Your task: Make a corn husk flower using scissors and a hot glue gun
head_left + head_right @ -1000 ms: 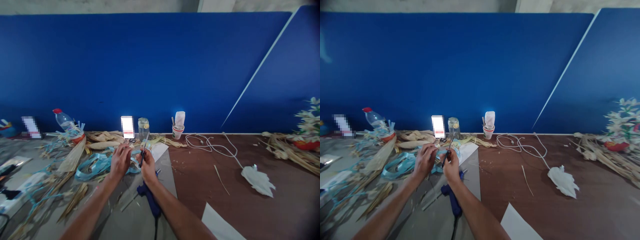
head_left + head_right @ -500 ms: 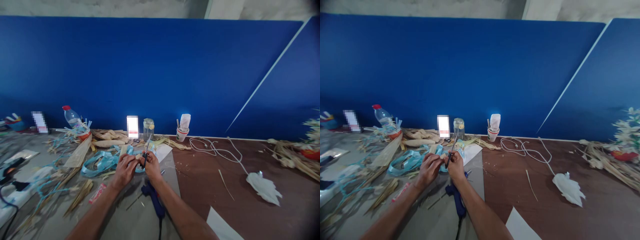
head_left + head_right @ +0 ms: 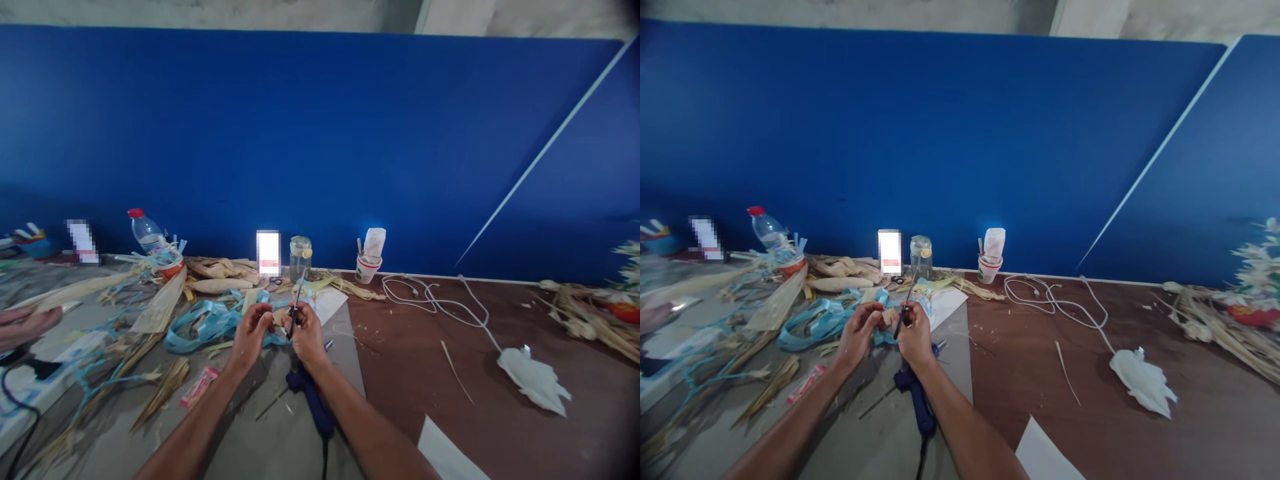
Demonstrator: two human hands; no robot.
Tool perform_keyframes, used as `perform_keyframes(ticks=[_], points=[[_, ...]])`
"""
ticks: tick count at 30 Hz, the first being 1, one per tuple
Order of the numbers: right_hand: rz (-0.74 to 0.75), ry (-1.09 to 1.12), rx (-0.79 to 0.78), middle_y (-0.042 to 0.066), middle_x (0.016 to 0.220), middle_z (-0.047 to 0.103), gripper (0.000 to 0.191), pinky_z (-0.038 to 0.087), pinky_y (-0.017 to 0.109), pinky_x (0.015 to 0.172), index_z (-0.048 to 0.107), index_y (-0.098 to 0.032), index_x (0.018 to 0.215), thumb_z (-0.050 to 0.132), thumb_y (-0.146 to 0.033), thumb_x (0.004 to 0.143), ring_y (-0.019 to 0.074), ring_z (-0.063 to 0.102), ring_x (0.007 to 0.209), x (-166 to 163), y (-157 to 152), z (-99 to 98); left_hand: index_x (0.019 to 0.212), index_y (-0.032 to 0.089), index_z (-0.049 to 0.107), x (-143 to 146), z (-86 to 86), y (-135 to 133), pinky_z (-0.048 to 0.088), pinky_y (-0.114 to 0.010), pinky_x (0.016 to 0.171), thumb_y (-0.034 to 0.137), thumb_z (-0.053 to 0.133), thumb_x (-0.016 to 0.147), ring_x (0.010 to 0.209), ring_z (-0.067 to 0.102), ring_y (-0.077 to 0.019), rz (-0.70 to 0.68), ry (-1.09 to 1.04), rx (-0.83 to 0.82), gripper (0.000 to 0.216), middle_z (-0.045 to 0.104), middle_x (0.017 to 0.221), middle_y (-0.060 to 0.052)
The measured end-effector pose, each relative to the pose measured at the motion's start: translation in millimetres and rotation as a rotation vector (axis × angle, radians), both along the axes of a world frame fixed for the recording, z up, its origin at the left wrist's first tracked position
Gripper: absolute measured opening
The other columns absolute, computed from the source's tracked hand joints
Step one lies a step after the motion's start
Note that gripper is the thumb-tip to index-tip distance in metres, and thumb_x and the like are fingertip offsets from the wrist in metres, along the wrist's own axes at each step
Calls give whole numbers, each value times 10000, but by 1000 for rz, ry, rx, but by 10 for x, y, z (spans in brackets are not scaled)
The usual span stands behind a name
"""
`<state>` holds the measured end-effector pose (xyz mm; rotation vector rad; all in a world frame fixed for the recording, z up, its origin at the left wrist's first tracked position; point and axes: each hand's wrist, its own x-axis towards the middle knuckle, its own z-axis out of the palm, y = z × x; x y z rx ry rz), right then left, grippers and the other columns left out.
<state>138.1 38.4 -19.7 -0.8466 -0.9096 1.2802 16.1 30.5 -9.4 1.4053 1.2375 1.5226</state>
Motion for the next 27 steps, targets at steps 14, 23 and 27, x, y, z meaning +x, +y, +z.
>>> perform_keyframes(ticks=[14, 23, 27], points=[[-26, -100, 41, -45, 618, 570, 327, 440, 230, 538, 554, -178, 923, 658, -249, 621, 117, 537, 576, -7, -55, 35, 788, 149, 653, -21, -84, 28, 417, -254, 556, 491, 709, 697, 534, 524, -121, -119, -220, -154, 358, 582, 575, 12], [-60, -186, 78, -32, 629, 591, 316, 444, 246, 574, 568, -175, 938, 650, -246, 641, 130, 558, 588, -3, -57, 1, 789, 154, 652, -65, -71, 36, 419, -255, 557, 516, 671, 723, 547, 531, -128, -78, -191, -137, 369, 571, 571, 14], [-78, -235, 94, -20, 649, 603, 312, 442, 248, 569, 578, -172, 951, 646, -249, 656, 135, 553, 593, -16, -54, -43, 715, 159, 627, -90, -1, 39, 409, -247, 530, 508, 645, 737, 530, 508, -118, 54, -140, -82, 351, 572, 576, 11]])
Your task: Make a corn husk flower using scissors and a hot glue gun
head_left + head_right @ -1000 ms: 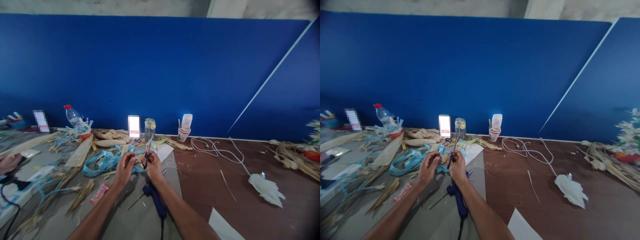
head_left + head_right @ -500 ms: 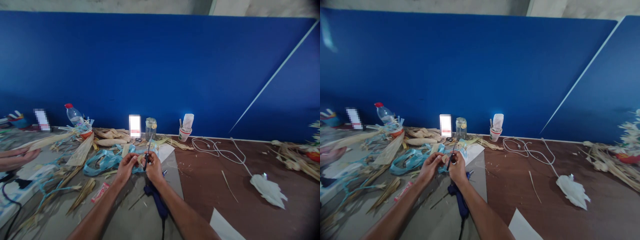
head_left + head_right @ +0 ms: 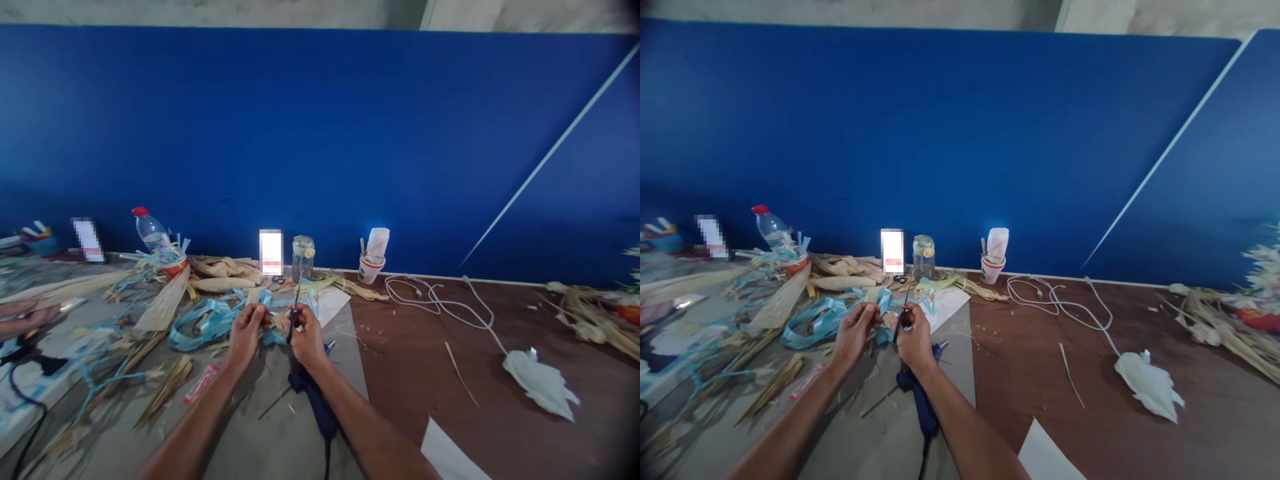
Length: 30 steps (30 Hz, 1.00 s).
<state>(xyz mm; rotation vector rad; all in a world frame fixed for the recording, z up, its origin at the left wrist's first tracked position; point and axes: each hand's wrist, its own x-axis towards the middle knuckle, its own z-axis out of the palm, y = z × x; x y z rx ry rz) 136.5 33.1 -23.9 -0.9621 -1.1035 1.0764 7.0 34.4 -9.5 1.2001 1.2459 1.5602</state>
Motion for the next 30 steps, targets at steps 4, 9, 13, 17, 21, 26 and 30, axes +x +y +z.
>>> perform_keyframes(ticks=[4, 9, 13, 17, 21, 26, 30], points=[[15, -46, 23, -23, 649, 596, 302, 435, 246, 566, 583, -176, 954, 633, -238, 663, 130, 533, 581, -20, -5, -23, 816, 174, 621, -63, 47, 45, 389, -236, 487, 448, 657, 714, 497, 491, -115, 143, -27, 33, 295, 553, 547, 34], [21, -117, 56, -28, 629, 585, 292, 432, 242, 559, 596, -177, 951, 626, -225, 665, 133, 521, 577, -27, -28, -21, 818, 160, 628, -281, 63, 200, 440, -252, 571, 378, 694, 646, 586, 552, -126, 284, -44, 28, 286, 595, 643, 21], [24, -170, 88, -5, 669, 611, 297, 456, 263, 592, 602, -171, 973, 605, -219, 680, 148, 552, 597, -36, -47, -34, 789, 152, 614, -622, 92, 396, 446, -235, 577, 248, 716, 590, 560, 552, -103, 347, -161, -14, 243, 584, 637, 39], [32, -224, 94, 27, 738, 651, 300, 481, 281, 626, 606, -173, 1003, 595, -218, 706, 170, 598, 646, -49, -56, -75, 740, 162, 568, -1009, 151, 591, 473, -224, 566, 104, 654, 618, 540, 561, -98, 446, -370, -10, 160, 562, 591, 48], [20, -251, 95, 44, 784, 670, 313, 493, 290, 642, 610, -176, 1015, 615, -223, 705, 182, 615, 680, -47, -53, -106, 747, 173, 532, -1274, 191, 759, 504, -230, 586, 21, 584, 651, 542, 570, -97, 484, -464, -21, 187, 566, 603, 42], [-2, -247, 80, 38, 757, 663, 315, 491, 291, 639, 617, -178, 1016, 633, -241, 707, 185, 610, 665, -35, -62, -87, 792, 192, 504, -1455, 200, 973, 511, -258, 618, 22, 543, 714, 580, 586, -112, 518, -510, -59, 192, 547, 637, 32], [26, -231, 79, 46, 764, 669, 330, 493, 290, 631, 602, -163, 1029, 636, -250, 712, 187, 614, 668, -49, -73, -91, 806, 201, 443, -1600, 209, 1119, 499, -300, 668, 66, 486, 800, 630, 579, -116, 555, -475, -126, 142, 526, 678, 33]])
